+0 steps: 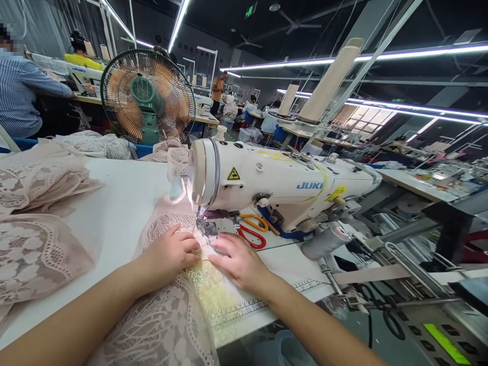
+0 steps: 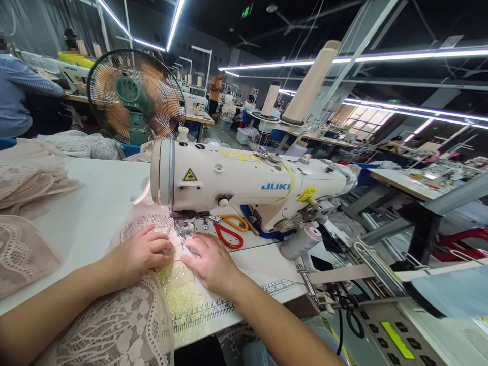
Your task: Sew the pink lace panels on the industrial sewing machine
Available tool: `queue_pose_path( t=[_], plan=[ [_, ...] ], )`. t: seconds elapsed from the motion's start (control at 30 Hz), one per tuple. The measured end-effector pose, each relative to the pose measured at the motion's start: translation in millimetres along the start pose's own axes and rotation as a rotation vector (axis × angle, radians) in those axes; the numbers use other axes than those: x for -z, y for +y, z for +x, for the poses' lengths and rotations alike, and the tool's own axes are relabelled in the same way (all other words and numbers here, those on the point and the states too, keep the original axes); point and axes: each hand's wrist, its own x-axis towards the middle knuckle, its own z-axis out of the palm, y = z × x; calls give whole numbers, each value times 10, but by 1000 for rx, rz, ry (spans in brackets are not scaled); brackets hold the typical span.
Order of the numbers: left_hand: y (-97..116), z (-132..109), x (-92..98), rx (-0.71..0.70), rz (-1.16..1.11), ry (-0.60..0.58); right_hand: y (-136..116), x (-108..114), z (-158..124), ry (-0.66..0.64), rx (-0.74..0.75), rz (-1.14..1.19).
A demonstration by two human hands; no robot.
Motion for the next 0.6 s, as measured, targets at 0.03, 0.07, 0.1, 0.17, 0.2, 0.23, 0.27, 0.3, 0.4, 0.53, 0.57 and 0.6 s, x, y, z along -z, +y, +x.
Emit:
queue_pose_path(
  t=[0.03, 0.07, 0.1, 0.17, 0.2, 0.23, 0.27, 0.3, 0.4, 0.53, 0.57, 0.6],
  plan=[
    [2, 2, 9, 7, -6, -12, 2, -4, 2, -8, -7, -3],
    [7, 3, 18, 21, -8, -22, 6, -11, 7, -13, -13, -7],
    [13, 4, 26, 38, -6, -33, 12, -21, 16, -15, -16, -12],
    [25, 12, 36, 71, 19, -53, 27, -51, 36, -17, -31, -25],
    [28, 18, 37, 82, 39, -61, 34, -69, 47, -18, -42, -31],
    [27, 26, 37, 89, 57, -68, 41, -87, 57, -19, -52, -35],
    [22, 34, 35, 93, 70, -76, 46, -105, 65, -15, -60, -39],
    [13, 42, 33, 98, 78, -86, 49, -122, 71, -8, -65, -40],
    [-36, 57, 36, 115, 76, -137, 49, -160, 75, 36, -67, -28],
    [-108, 65, 71, 113, 57, -191, 46, -188, 55, 94, -94, -8],
    [-125, 67, 81, 108, 55, -203, 47, -190, 48, 115, -96, -1],
    [-142, 71, 91, 105, 56, -215, 48, -190, 43, 132, -93, 8]
  ],
)
